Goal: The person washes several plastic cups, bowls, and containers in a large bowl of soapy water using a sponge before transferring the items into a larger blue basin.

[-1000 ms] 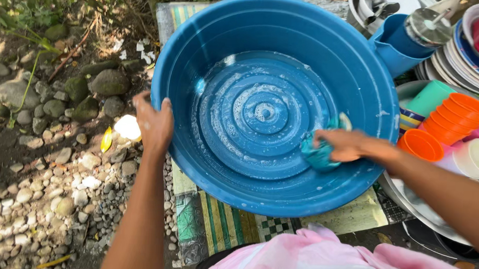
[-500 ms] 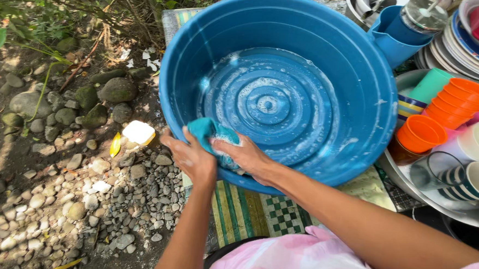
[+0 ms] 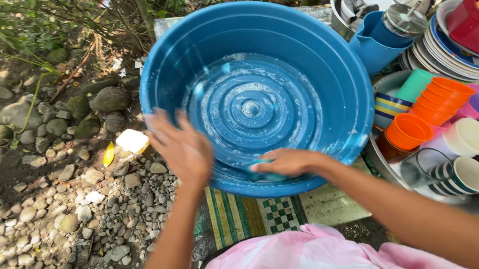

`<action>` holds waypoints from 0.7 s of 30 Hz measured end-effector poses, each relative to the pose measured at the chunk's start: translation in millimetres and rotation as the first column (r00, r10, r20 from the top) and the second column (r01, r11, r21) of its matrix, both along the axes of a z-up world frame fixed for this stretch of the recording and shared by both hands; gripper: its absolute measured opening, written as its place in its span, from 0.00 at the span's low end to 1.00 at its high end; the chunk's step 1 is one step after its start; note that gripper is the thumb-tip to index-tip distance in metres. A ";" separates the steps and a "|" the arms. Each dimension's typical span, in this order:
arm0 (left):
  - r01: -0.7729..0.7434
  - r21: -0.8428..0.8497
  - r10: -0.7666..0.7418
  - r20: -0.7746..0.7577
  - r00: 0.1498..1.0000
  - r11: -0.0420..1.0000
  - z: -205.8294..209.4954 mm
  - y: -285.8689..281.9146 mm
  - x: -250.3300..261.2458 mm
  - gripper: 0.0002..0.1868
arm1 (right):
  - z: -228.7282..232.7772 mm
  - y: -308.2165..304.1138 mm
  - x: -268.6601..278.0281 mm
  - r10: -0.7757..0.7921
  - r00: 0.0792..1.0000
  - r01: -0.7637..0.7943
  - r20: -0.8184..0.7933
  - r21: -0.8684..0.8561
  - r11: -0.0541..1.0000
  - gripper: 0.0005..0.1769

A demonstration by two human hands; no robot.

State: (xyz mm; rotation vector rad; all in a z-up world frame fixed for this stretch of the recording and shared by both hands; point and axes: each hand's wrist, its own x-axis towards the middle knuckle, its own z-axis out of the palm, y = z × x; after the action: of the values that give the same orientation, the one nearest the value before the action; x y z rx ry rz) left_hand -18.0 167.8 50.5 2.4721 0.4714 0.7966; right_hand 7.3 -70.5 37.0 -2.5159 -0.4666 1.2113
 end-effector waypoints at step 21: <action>0.795 0.013 -0.433 -0.834 0.344 0.607 11.9 33.6 65.3 0.35 | 36.6 -85.8 21.8 0.108 0.923 0.030 0.370 -0.347 0.938 0.39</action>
State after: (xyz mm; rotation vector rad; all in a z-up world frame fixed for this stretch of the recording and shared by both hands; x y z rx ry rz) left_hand 47.2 201.4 62.4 2.9415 -0.5297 -0.6438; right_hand 29.1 -156.3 73.5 -3.0851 -0.4236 0.8663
